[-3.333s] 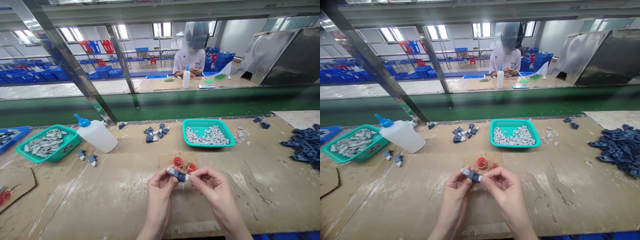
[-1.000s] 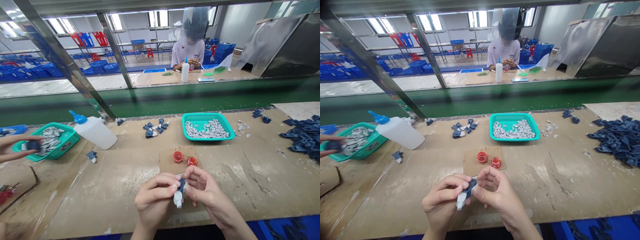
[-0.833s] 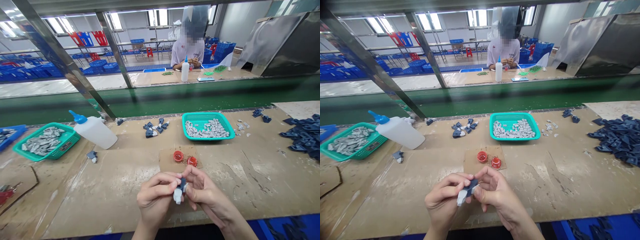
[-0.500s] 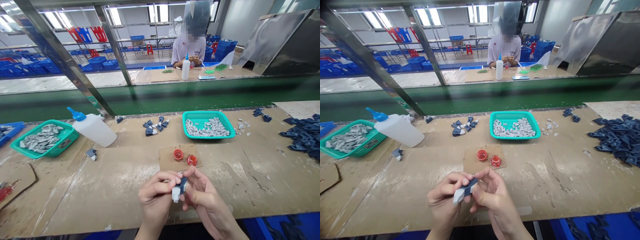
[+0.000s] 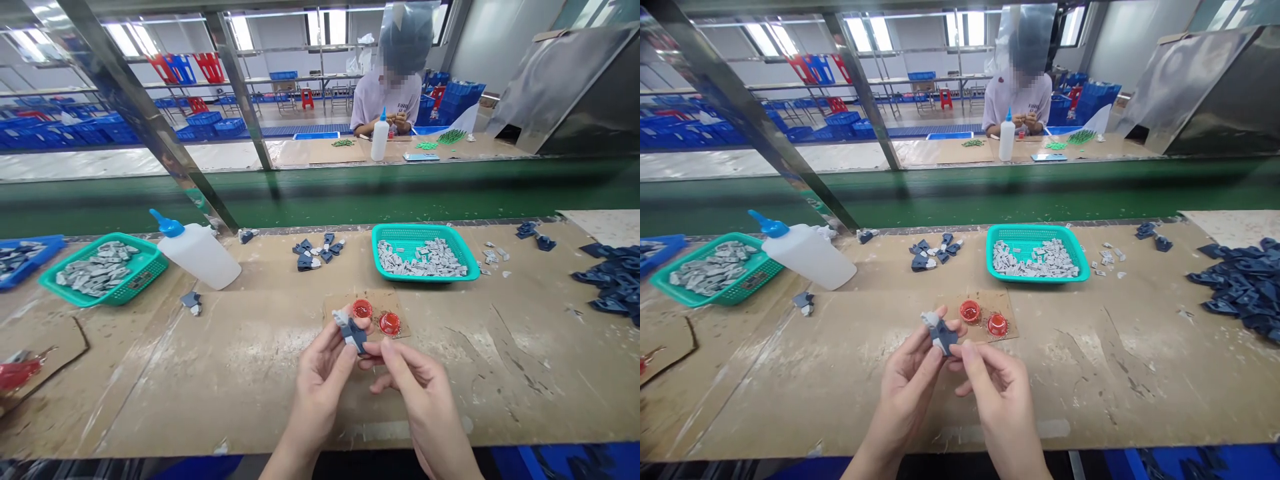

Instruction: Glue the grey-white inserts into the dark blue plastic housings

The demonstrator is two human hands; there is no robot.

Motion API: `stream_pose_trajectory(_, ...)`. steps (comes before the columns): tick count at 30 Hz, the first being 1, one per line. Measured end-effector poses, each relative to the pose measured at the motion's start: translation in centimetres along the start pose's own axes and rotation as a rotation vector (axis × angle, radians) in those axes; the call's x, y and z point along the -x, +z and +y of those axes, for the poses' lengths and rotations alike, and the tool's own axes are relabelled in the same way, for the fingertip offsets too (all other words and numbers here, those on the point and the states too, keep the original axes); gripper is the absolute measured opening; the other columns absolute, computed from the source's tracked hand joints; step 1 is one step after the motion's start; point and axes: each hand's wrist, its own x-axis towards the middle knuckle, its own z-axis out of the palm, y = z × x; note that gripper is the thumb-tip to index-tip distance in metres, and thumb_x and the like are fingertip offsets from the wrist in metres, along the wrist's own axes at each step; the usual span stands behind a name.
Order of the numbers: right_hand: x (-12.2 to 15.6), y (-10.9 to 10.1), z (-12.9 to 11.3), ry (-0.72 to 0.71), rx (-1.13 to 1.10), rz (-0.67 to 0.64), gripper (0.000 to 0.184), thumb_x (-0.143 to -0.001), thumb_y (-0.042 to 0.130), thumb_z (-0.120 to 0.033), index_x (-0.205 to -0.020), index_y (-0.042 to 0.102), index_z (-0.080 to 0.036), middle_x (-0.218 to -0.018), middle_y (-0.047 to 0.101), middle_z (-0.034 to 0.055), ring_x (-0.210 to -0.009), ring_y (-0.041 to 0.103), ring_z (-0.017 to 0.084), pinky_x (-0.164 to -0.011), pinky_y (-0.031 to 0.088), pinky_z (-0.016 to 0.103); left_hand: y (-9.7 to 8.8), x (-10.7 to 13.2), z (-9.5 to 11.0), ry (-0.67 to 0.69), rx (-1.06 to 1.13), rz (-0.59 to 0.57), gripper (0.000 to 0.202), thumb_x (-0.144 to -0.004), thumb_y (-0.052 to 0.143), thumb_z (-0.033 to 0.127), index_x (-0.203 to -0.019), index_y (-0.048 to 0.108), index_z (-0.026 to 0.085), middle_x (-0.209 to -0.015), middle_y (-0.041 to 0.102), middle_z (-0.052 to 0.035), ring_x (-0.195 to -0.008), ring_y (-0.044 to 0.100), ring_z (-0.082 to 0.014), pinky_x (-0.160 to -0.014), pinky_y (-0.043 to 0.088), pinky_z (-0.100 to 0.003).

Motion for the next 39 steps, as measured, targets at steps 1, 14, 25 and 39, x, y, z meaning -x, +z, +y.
stream_pose_trajectory(1, 0.1, -0.2, -0.2, -0.019, 0.033, 0.000, 0.029, -0.082, 0.065, -0.046, -0.086, 0.075, -0.019, -0.085, 0.073, 0.0087, -0.076, 0.066, 0.021, -0.058, 0.055, 0.028, 0.2, 0.0, 0.0, -0.008, 0.053, 0.003, 0.039, -0.088, 0.060, 0.022, -0.127, 0.060, 0.025, -0.117, 0.067, -0.0097, -0.108, 0.063, -0.0208, -0.092, 0.053, -0.030)
stream_pose_trajectory(14, -14.6, -11.6, -5.3, -0.437, 0.974, 0.236, 0.023, -0.082, 0.060, -0.037, -0.095, 0.071, -0.021, -0.101, 0.073, 0.0098, -0.085, 0.067, 0.025, -0.067, 0.053, 0.033, -2.6, 0.0, 1.9, 0.068, 0.043, 0.110, 0.025, -0.079, 0.069, 0.030, -0.103, 0.065, 0.021, -0.086, 0.060, -0.0044, -0.079, 0.059, -0.0152, -0.076, 0.051, -0.025)
stream_pose_trajectory(25, -24.9, -9.3, -4.5, -0.349, 1.347, -0.085, 0.002, -0.072, 0.070, -0.020, -0.073, 0.072, -0.019, -0.077, 0.074, 0.0086, -0.068, 0.066, 0.023, -0.058, 0.041, 0.028, -14.4, -0.4, 5.3, 0.071, -0.540, 0.718, 0.060, -0.072, 0.071, 0.049, -0.123, 0.058, 0.022, -0.118, 0.066, -0.0087, -0.103, 0.065, -0.0256, -0.098, 0.047, -0.037)
stream_pose_trajectory(39, -11.9, -11.8, -3.1, -0.336, 0.858, 0.112, 0.035, -0.083, 0.057, -0.049, -0.102, 0.069, -0.022, -0.093, 0.073, 0.0085, -0.075, 0.067, 0.024, -0.063, 0.052, 0.032, -11.9, -11.6, 6.8, 0.490, -1.821, -0.029, 0.037, -0.092, 0.042, 0.020, -0.127, 0.051, 0.022, -0.125, 0.055, -0.0121, -0.115, 0.053, -0.0262, -0.094, 0.044, -0.037)
